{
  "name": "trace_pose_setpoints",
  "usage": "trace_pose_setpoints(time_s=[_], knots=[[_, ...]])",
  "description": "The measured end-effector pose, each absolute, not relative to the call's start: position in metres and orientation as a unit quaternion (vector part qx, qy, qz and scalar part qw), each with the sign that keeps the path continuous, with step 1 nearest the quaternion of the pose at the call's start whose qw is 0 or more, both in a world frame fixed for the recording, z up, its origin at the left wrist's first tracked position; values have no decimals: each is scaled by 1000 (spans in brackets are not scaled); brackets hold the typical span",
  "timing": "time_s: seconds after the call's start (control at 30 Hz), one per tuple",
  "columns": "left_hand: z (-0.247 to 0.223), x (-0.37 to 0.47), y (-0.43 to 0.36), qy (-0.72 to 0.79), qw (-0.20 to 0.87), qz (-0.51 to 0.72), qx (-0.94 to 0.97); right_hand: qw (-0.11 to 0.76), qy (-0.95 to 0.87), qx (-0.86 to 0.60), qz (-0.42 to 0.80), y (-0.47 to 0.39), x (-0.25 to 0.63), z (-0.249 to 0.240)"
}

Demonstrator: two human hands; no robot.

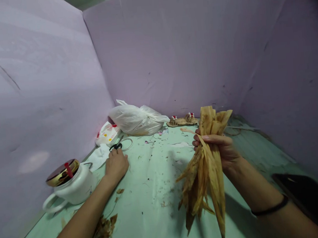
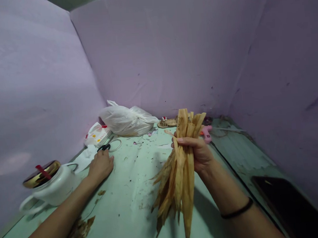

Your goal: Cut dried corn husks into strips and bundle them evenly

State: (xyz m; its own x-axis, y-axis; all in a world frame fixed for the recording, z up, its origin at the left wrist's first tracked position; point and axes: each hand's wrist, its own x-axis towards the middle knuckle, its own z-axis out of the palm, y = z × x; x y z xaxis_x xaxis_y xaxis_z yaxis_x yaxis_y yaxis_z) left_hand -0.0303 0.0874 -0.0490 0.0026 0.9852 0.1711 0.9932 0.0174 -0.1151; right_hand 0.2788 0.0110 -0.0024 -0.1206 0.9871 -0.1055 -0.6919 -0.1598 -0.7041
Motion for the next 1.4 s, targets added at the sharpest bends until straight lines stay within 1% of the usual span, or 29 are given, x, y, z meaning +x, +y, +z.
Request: trace_pose_setpoints(time_s=[0.17,0.27,0.37,0.47,0.53,0.63,0.73,0.8,0.93,1.03,1.07,1.13,1.27,1.33,1.4], knots=[[-42,-27,87,-706,99,-25,-700,586,-247,-296,712,11,273,-3],[-26,-28,74,-697,91,-23,-710,587,-243,-299,711,11,274,-3],[-4,-32,62,-739,67,-33,-670,589,-248,-296,710,12,274,-4],[8,-39,69,-759,65,-53,-646,585,-251,-301,710,13,274,-5],[4,-42,84,-746,32,-53,-663,582,-251,-305,711,12,274,-5],[-14,-43,107,-715,-19,-29,-698,585,-247,-307,709,11,274,-5],[-25,-42,112,-698,-30,2,-716,588,-237,-315,707,11,273,-4],[-20,-43,106,-693,-43,34,-719,594,-234,-324,698,11,272,-3],[6,-44,85,-665,-128,152,-719,602,-247,-336,681,12,272,-2],[6,-33,63,-664,-51,129,-735,593,-244,-333,691,10,270,1],[0,-28,54,-663,-36,118,-739,590,-240,-334,694,10,270,2],[-19,-20,33,-633,28,74,-770,586,-239,-338,696,8,269,4],[-51,-21,-7,-635,129,51,-760,600,-261,-340,675,9,267,2],[-53,-36,-21,-663,154,70,-729,603,-278,-338,667,10,268,-1],[-51,-63,-34,-685,153,94,-706,596,-294,-335,668,11,269,-3]])
